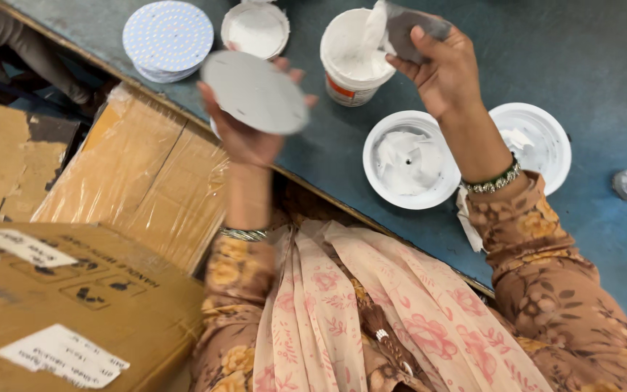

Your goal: The person applies thermal paste to the back of circular LED boards using a spatula and then presses them into plastic bulb housings on an assembly workbench.

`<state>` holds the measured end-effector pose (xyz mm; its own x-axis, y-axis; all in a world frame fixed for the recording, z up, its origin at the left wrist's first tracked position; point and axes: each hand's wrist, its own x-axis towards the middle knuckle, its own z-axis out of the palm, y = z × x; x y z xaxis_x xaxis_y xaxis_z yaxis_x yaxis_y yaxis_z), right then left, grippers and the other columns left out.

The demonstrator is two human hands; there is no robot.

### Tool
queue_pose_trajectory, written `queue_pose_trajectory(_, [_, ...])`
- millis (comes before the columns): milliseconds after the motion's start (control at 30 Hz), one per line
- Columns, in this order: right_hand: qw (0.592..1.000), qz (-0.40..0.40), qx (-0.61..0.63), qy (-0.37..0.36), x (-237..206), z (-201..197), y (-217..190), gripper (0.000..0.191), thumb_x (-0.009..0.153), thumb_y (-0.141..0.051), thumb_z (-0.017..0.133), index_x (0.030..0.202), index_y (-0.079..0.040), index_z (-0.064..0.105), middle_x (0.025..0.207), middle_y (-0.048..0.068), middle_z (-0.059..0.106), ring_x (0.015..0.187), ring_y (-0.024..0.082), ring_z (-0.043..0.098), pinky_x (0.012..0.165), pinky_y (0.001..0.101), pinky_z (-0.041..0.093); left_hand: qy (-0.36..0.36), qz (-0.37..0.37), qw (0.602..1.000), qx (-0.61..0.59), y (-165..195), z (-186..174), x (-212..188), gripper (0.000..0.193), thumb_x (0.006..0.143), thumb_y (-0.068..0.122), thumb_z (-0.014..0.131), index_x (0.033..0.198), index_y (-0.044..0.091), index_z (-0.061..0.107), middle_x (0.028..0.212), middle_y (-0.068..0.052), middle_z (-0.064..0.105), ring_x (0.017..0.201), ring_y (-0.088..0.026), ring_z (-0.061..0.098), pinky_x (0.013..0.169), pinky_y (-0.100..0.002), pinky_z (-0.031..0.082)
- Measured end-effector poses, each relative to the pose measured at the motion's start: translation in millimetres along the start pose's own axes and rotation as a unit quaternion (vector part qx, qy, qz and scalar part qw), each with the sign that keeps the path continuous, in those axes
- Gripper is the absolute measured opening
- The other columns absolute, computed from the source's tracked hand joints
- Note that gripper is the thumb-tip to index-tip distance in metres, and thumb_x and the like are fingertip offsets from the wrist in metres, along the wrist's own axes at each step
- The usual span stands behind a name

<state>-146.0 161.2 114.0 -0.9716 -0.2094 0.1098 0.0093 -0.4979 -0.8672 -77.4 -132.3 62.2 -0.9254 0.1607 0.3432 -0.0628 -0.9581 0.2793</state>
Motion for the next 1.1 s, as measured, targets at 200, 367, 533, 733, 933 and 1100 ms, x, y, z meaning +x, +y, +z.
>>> queue_pose_trajectory(200, [0.921,-0.179,-0.296,-0.181,-69,72,-23,0.018,0.106,0.004,0.064,0.124,0.003,0.069,0.125,0.014,0.073,0.112,0.025,0.073,0.101,0.0362,0.061,-0.01,0.025,0.998,-0.048,-50,24,-23,0.094,0.088,0.069,0.066,0.165,0.042,0.02,0.164,-0.02,0.037,0.155,-0.04,0.035,0.12,-0.065,0.041])
queue_pose_trajectory(367, [0.797,-0.304,-0.47,-0.226,-100,104,-31,0.027,0.098,0.013,0.068,0.122,0.0,0.068,0.124,0.012,0.073,0.121,0.03,0.073,0.109,0.037,0.057,-0.013,0.1,0.993,0.064,-51,46,-27,0.106,0.087,0.057,0.078,0.167,0.029,0.015,0.161,-0.014,0.034,0.149,-0.029,0.038,0.12,-0.045,0.043])
queue_pose_trajectory(533, [0.761,-0.339,-0.508,-0.218,-108,119,-23,0.032,0.092,0.015,0.067,0.12,0.0,0.068,0.124,0.012,0.072,0.117,0.028,0.073,0.101,0.0358,0.061,-0.016,0.088,0.995,0.036,-57,60,-30,0.117,0.08,0.05,0.086,0.166,0.029,0.009,0.162,-0.015,0.034,0.145,-0.026,0.042,0.113,-0.042,0.05])
queue_pose_trajectory(733, [0.76,-0.341,-0.521,-0.186,-122,120,-18,0.029,0.094,0.013,0.067,0.118,-0.003,0.07,0.12,0.01,0.075,0.102,0.023,0.076,0.085,0.0321,0.06,0.008,0.095,0.994,0.051,-61,62,-34,0.121,0.079,0.048,0.088,0.167,0.031,0.008,0.163,-0.011,0.033,0.147,-0.023,0.041,0.113,-0.039,0.05])
queue_pose_trajectory(933, [0.762,-0.331,-0.521,-0.198,-135,110,-12,0.023,0.093,0.01,0.069,0.113,-0.002,0.07,0.116,0.011,0.075,0.099,0.024,0.076,0.08,0.0315,0.061,0.048,0.134,0.987,0.072,-64,58,-39,0.114,0.081,0.052,0.085,0.166,0.034,0.011,0.161,-0.007,0.035,0.146,-0.021,0.041,0.112,-0.039,0.051])
queue_pose_trajectory(1100, [0.773,-0.326,-0.509,-0.192,-146,105,-9,0.025,0.091,0.012,0.064,0.111,-0.002,0.07,0.115,0.012,0.075,0.102,0.025,0.077,0.086,0.033,0.063,0.091,0.146,0.982,0.077,-66,48,-41,0.114,0.082,0.055,0.084,0.17,0.039,0.012,0.158,-0.003,0.036,0.144,-0.018,0.041,0.11,-0.038,0.051])
